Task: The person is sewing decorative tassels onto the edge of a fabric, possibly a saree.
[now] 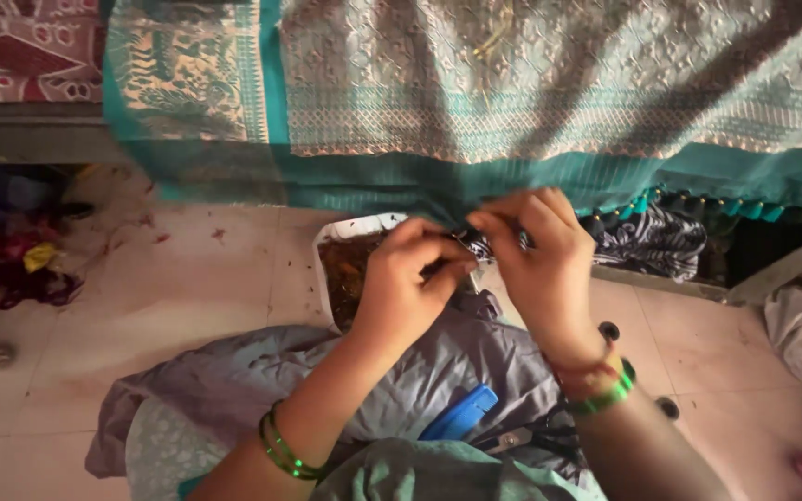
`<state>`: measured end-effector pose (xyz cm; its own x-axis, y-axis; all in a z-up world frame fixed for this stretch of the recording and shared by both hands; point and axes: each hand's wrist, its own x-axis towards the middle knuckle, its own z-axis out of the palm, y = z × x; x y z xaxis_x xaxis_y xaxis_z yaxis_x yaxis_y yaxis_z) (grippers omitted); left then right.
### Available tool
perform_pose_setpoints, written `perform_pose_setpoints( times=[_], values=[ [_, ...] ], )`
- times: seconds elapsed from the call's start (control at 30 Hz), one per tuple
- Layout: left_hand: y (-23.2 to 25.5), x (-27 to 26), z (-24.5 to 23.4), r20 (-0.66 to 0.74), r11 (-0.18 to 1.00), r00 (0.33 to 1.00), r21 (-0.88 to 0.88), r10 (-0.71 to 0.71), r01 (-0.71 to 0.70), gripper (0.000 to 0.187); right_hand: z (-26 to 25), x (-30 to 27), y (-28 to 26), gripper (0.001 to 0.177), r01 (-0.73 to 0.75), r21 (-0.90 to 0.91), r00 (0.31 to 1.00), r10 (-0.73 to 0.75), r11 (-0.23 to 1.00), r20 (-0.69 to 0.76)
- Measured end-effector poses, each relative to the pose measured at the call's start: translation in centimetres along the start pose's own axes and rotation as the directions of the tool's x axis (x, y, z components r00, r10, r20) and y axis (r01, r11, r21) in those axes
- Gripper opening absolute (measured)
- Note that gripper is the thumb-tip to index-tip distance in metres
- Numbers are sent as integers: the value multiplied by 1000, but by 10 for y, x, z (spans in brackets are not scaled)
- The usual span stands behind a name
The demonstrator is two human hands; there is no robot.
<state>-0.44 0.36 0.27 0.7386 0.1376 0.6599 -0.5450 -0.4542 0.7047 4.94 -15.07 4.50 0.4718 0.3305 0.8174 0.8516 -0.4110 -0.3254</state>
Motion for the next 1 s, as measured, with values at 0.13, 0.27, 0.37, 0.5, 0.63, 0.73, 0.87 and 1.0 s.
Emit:
perform_pose_setpoints(
  times=[0.13, 0.27, 0.37, 0.5, 0.63, 0.73, 0.87, 1.0],
  values=[
    [-5, -11, 3, -33, 998, 999, -55, 34, -35, 15, 1, -22, 20, 7, -520, 254, 843, 442, 815, 308],
    [12, -11, -9, -107, 973, 987, 210, 116, -92, 19, -4, -24, 26, 8, -621, 353, 773, 476, 699, 419],
    [27, 5, -28, -19, 828, 944, 486, 331, -280, 35, -6, -22, 16, 9, -515, 311, 836, 388, 799, 387],
    [19, 19, -35, 87, 778, 933, 528, 349, -340, 32, -13, -8, 0, 9, -443, 259, 875, 351, 858, 334],
    [14, 20, -28, -39, 917, 953, 288, 300, -277, 13, -18, -4, 0, 11, -360, 193, 912, 300, 913, 281],
    [7, 19, -21, -58, 949, 971, 233, 232, -213, 11, -15, -4, -5, 19, -236, 164, 942, 185, 958, 279],
    [1, 20, -16, -94, 947, 983, 299, 155, -120, 17, -14, -7, 3, 32, -141, 103, 956, 108, 985, 272],
    [-8, 17, -11, -70, 987, 991, 100, -116, 123, 15, -14, -16, 8, 30, -174, 82, 959, 150, 981, 242]
  ],
)
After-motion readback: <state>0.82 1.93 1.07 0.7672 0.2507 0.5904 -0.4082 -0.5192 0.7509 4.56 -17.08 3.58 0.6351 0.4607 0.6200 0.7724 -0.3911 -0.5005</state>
